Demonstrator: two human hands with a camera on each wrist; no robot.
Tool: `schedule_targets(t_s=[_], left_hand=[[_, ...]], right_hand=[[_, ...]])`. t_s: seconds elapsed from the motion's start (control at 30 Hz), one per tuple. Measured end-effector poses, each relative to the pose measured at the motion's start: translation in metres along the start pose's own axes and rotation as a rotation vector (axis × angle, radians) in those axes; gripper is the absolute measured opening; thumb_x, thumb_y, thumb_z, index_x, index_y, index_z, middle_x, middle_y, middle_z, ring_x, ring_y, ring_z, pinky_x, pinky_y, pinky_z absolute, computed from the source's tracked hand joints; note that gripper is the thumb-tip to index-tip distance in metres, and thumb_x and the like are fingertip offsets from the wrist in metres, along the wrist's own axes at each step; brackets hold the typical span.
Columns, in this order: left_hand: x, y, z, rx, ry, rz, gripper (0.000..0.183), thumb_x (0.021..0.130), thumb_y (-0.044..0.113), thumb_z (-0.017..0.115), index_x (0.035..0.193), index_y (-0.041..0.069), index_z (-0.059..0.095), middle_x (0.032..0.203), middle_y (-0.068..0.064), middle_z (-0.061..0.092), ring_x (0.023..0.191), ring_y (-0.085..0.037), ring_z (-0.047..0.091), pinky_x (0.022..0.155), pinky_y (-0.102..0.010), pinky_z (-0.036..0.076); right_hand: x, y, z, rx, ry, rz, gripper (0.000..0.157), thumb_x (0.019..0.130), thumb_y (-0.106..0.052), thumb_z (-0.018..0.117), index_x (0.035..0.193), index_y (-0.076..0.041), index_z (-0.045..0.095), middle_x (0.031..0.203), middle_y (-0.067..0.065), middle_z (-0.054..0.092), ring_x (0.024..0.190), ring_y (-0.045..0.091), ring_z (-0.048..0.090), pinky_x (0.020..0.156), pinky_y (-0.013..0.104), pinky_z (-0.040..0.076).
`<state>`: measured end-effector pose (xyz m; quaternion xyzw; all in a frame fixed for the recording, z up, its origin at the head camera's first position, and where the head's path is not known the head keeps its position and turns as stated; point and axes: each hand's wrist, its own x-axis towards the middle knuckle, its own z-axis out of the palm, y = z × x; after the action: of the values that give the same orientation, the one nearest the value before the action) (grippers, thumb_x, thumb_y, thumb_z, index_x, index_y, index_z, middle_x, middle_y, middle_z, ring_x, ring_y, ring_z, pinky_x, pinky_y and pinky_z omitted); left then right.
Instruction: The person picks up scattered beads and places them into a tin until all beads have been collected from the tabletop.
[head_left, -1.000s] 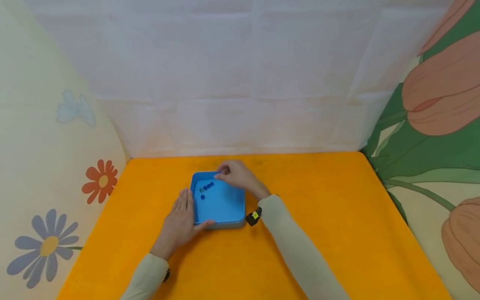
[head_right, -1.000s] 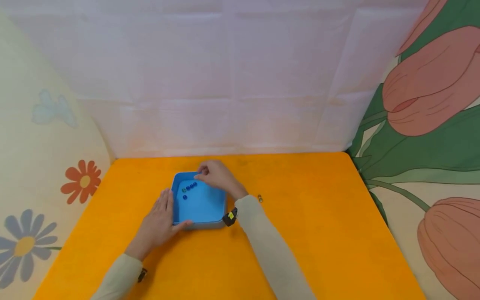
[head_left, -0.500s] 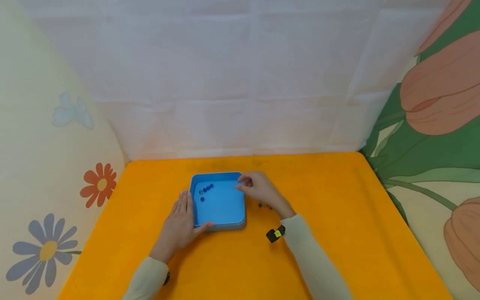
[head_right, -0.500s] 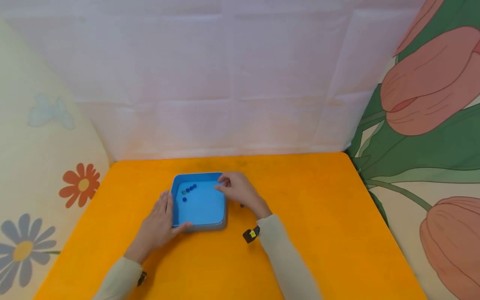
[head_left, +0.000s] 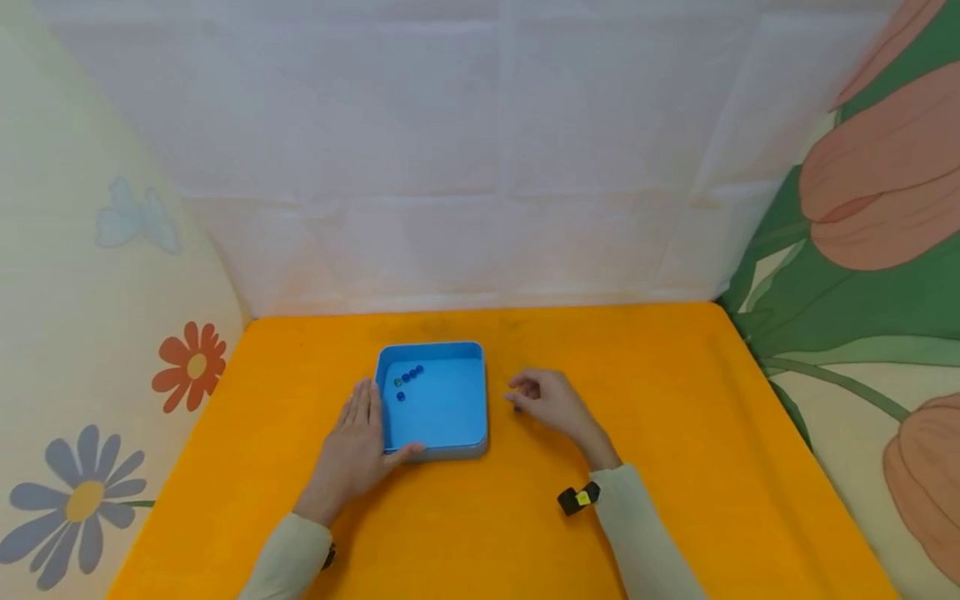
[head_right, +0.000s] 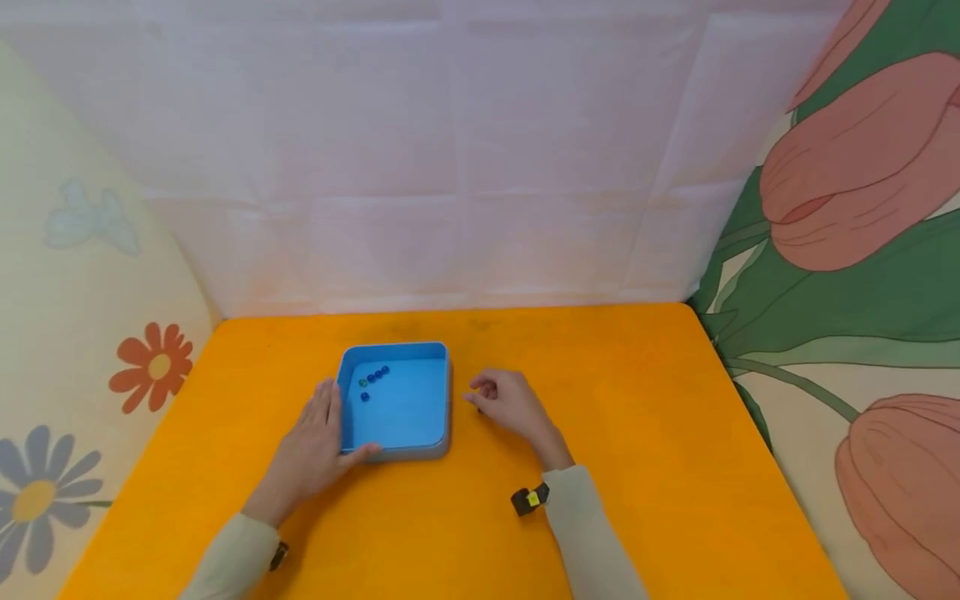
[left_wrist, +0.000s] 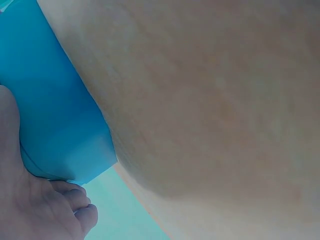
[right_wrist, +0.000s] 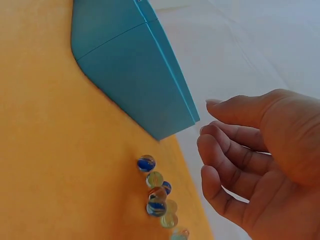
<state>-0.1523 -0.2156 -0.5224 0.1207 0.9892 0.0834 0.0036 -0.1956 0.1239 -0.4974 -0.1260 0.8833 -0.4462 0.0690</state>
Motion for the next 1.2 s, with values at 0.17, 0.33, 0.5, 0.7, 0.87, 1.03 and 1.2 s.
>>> schedule_targets(t_s=[0.17,0.33,0.5,0.7,0.87,1.03,1.2], left_hand=[[-0.001,0.0,0.0,0.009,0.002,0.009,0.129,0.088,0.084,0.056,0.163,-0.012,0.015,0.172,-0.033,0.016,0.161,-0.05,0.021,0.129,-0.062,0.027],[-0.001,0.0,0.0,0.004,0.004,0.008,0.13,0.087,0.086,0.055,0.163,-0.012,0.015,0.172,-0.034,0.017,0.16,-0.051,0.021,0.128,-0.062,0.028],[0.001,-0.001,-0.003,0.007,0.017,0.012,0.128,0.088,0.084,0.055,0.163,-0.013,0.016,0.171,-0.034,0.018,0.16,-0.052,0.022,0.128,-0.063,0.028],[0.0,-0.001,-0.004,0.0,0.017,0.011,0.127,0.089,0.083,0.055,0.162,-0.013,0.017,0.171,-0.034,0.018,0.16,-0.052,0.021,0.128,-0.062,0.027],[-0.001,-0.001,-0.002,-0.013,-0.003,0.002,0.129,0.088,0.084,0.056,0.163,-0.012,0.014,0.172,-0.033,0.015,0.16,-0.052,0.019,0.129,-0.062,0.025],[-0.002,-0.001,-0.002,-0.023,-0.01,-0.006,0.129,0.088,0.084,0.056,0.163,-0.012,0.013,0.173,-0.033,0.015,0.16,-0.052,0.019,0.129,-0.063,0.026],[-0.001,0.0,-0.002,-0.022,-0.014,-0.006,0.129,0.088,0.083,0.056,0.163,-0.012,0.013,0.173,-0.033,0.014,0.16,-0.052,0.019,0.128,-0.063,0.026]], right_hand=[[-0.014,0.014,-0.002,0.02,0.034,0.038,0.025,0.099,-0.024,0.075,0.116,-0.006,0.076,0.096,0.003,0.074,0.081,0.014,0.062,0.075,0.024,0.055],[-0.027,0.029,-0.005,0.043,0.054,0.058,0.021,0.099,-0.022,0.075,0.113,-0.007,0.076,0.098,0.004,0.075,0.084,0.013,0.064,0.076,0.027,0.056],[-0.034,0.038,-0.006,0.038,0.065,0.095,0.02,0.098,-0.021,0.076,0.112,-0.007,0.076,0.098,0.003,0.075,0.085,0.011,0.065,0.078,0.028,0.056],[-0.04,0.041,-0.003,0.012,0.085,0.147,0.02,0.097,-0.021,0.077,0.111,-0.006,0.076,0.095,0.004,0.074,0.081,0.012,0.063,0.075,0.029,0.055],[-0.042,0.041,-0.001,-0.001,0.086,0.175,0.019,0.097,-0.019,0.077,0.11,-0.005,0.075,0.092,0.004,0.073,0.08,0.012,0.062,0.073,0.028,0.054],[-0.041,0.041,0.0,-0.02,0.083,0.168,0.018,0.096,-0.018,0.077,0.109,-0.005,0.076,0.091,0.003,0.073,0.079,0.012,0.062,0.072,0.028,0.054],[-0.039,0.041,0.001,-0.047,0.087,0.163,0.016,0.096,-0.018,0.078,0.105,-0.006,0.076,0.09,0.003,0.073,0.077,0.011,0.063,0.072,0.028,0.055]])
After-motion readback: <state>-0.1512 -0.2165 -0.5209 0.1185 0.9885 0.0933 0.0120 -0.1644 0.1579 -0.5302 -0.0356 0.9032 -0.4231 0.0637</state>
